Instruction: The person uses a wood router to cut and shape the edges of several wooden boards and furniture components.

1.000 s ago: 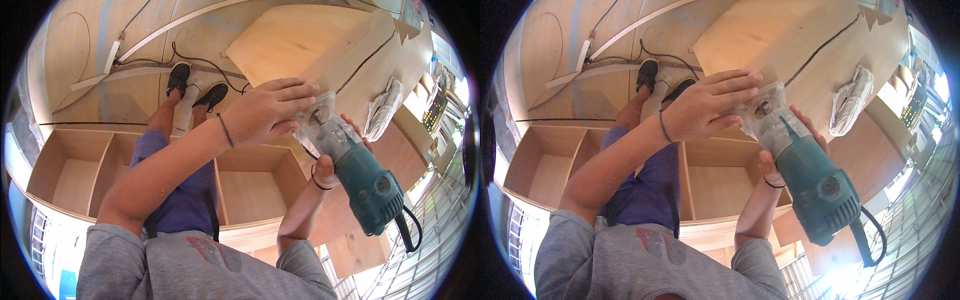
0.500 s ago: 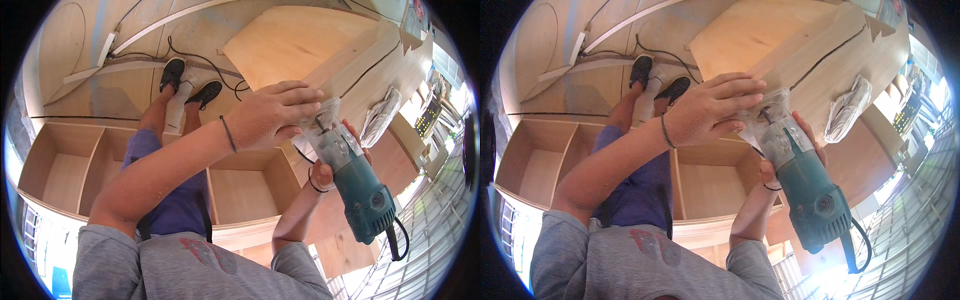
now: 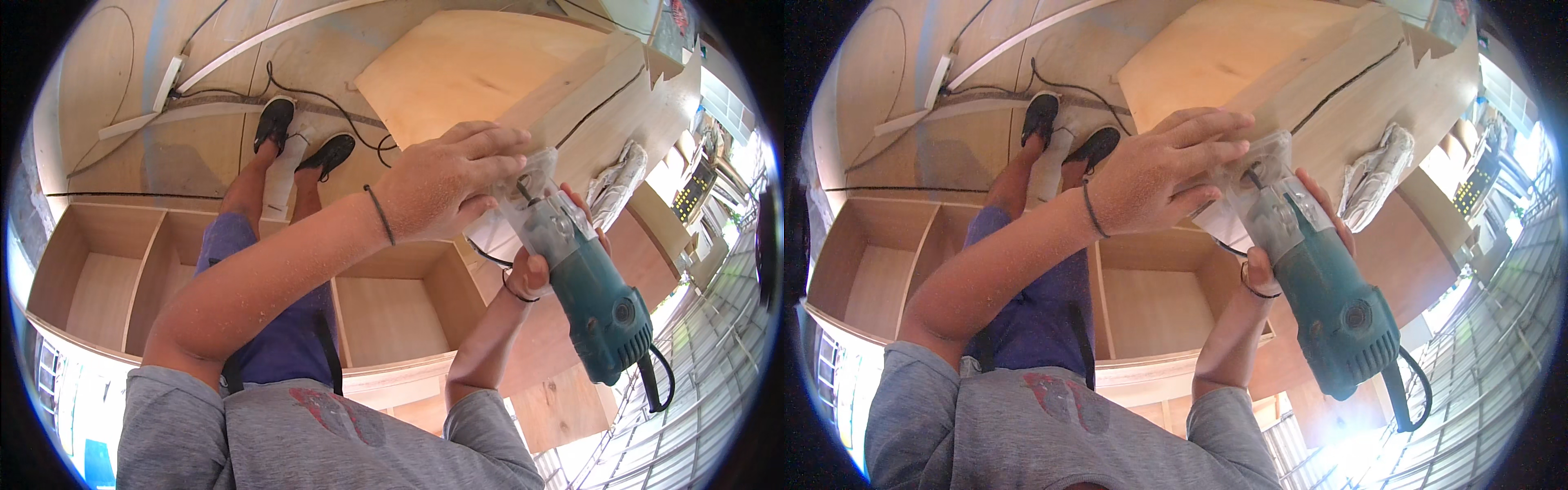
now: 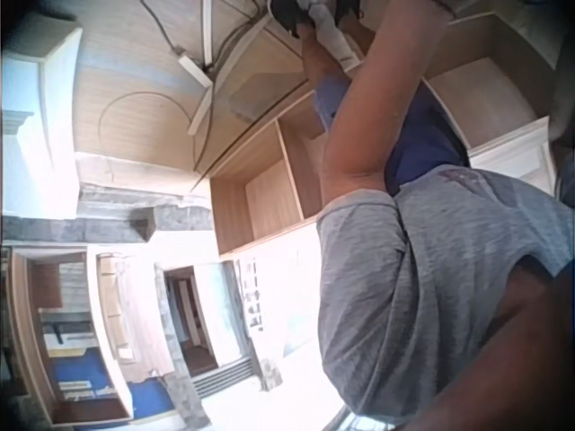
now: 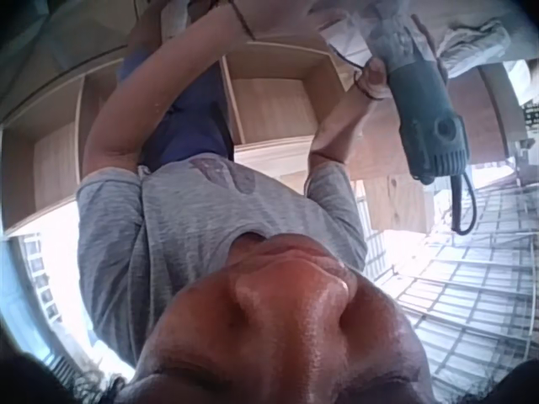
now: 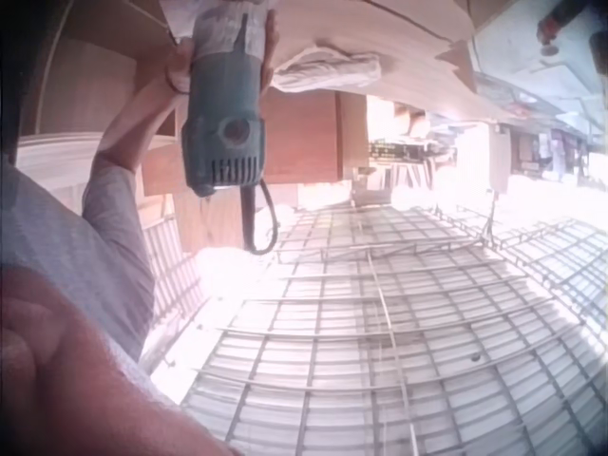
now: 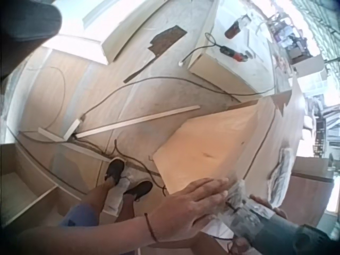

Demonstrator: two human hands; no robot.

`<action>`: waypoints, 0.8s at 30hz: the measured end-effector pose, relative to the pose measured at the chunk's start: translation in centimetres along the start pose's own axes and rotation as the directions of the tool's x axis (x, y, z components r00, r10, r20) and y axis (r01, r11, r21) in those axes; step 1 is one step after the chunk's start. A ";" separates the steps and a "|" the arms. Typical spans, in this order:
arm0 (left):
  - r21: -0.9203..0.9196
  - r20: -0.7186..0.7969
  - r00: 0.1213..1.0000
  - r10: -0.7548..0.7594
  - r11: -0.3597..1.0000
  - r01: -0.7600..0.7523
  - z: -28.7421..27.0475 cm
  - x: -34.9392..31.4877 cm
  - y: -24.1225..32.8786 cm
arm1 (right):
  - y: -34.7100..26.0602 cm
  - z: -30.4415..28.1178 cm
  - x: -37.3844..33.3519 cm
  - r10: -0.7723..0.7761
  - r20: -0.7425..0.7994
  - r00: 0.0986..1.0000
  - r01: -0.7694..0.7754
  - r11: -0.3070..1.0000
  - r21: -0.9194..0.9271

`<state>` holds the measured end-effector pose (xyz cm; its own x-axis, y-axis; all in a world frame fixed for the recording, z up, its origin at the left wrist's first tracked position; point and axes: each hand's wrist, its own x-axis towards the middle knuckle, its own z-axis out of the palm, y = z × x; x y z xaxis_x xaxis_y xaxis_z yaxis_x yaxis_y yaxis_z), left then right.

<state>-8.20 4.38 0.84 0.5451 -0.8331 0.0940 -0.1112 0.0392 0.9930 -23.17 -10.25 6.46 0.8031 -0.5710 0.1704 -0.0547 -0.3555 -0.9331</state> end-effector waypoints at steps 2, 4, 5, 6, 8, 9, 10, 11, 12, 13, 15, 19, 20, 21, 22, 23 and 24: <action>0.007 -0.009 1.000 -0.018 1.000 0.018 0.2 0.2 0.2 | 0.1 1.0 0.3 -0.027 -0.100 0.995 0.028 1.000 0.000; 0.000 -0.025 0.999 -0.039 0.999 0.039 0.4 0.5 0.2 | 0.2 0.8 0.7 -0.019 -0.094 0.995 0.018 1.000 -0.013; -0.003 -0.034 0.998 -0.050 0.999 0.050 0.5 0.7 0.2 | 0.2 0.7 0.9 -0.015 -0.092 0.996 0.013 1.000 -0.018; 0.001 -0.035 0.998 -0.052 0.999 0.052 0.5 0.8 0.1 | 0.2 0.8 1.0 -0.008 -0.098 0.995 0.007 1.000 -0.011; 0.007 -0.038 0.998 -0.054 0.998 0.054 0.5 1.1 0.2 | 0.2 1.1 1.4 0.002 -0.111 0.994 -0.002 1.000 0.001; 0.007 -0.036 0.997 -0.070 0.997 0.070 0.6 1.4 0.3 | 0.3 0.9 1.6 -0.001 -0.119 0.993 0.001 1.000 0.003; 0.008 -0.033 0.996 -0.086 0.996 0.086 0.6 1.6 0.4 | 0.5 0.7 1.7 -0.003 -0.127 0.992 0.004 1.000 0.004; 0.007 -0.030 0.994 -0.102 0.995 0.102 0.6 1.8 0.5 | 0.6 0.5 1.8 -0.006 -0.135 0.991 0.006 1.000 0.005; 0.013 -0.033 0.994 -0.108 0.994 0.108 0.7 2.0 0.5 | 0.7 0.5 2.1 -0.013 -0.140 0.990 0.014 1.000 0.008; 0.018 -0.036 0.993 -0.113 0.993 0.114 0.7 2.2 0.6 | 0.9 0.4 2.4 -0.020 -0.144 0.989 0.022 1.000 0.011; 0.024 -0.041 0.992 -0.118 0.993 0.119 0.9 2.6 0.5 | 1.0 0.4 2.9 -0.023 -0.150 0.988 0.025 1.000 0.011; 0.040 -0.043 0.991 -0.130 0.990 0.132 1.1 3.5 0.5 | 1.2 0.1 3.9 -0.021 -0.147 0.989 0.023 1.000 0.014; 0.045 -0.042 0.990 -0.138 0.989 0.140 1.1 3.7 0.6 | 1.3 0.1 4.1 -0.023 -0.143 0.989 0.026 0.999 0.019; 0.047 -0.050 0.990 -0.134 0.990 0.136 1.1 3.8 0.5 | 1.4 0.1 4.2 -0.024 -0.152 0.988 0.029 0.999 0.025; 0.048 -0.058 0.990 -0.131 0.990 0.133 1.1 3.9 0.4 | 1.6 0.3 4.3 -0.026 -0.161 0.987 0.032 0.999 0.032; 0.049 -0.061 0.990 -0.128 0.990 0.131 1.2 4.1 0.4 | 1.7 0.1 4.4 -0.026 -0.168 0.985 0.032 0.999 0.035; 0.056 -0.057 0.989 -0.135 0.989 0.138 1.4 4.3 0.4 | 1.8 0.0 4.4 -0.025 -0.175 0.984 0.032 0.999 0.039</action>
<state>-7.06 0.06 1.51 0.6020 -0.7976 -0.0371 -0.0814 -0.1075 0.9909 -19.75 -13.45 5.51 0.6879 -0.6827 0.2463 -0.0058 -0.3444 -0.9388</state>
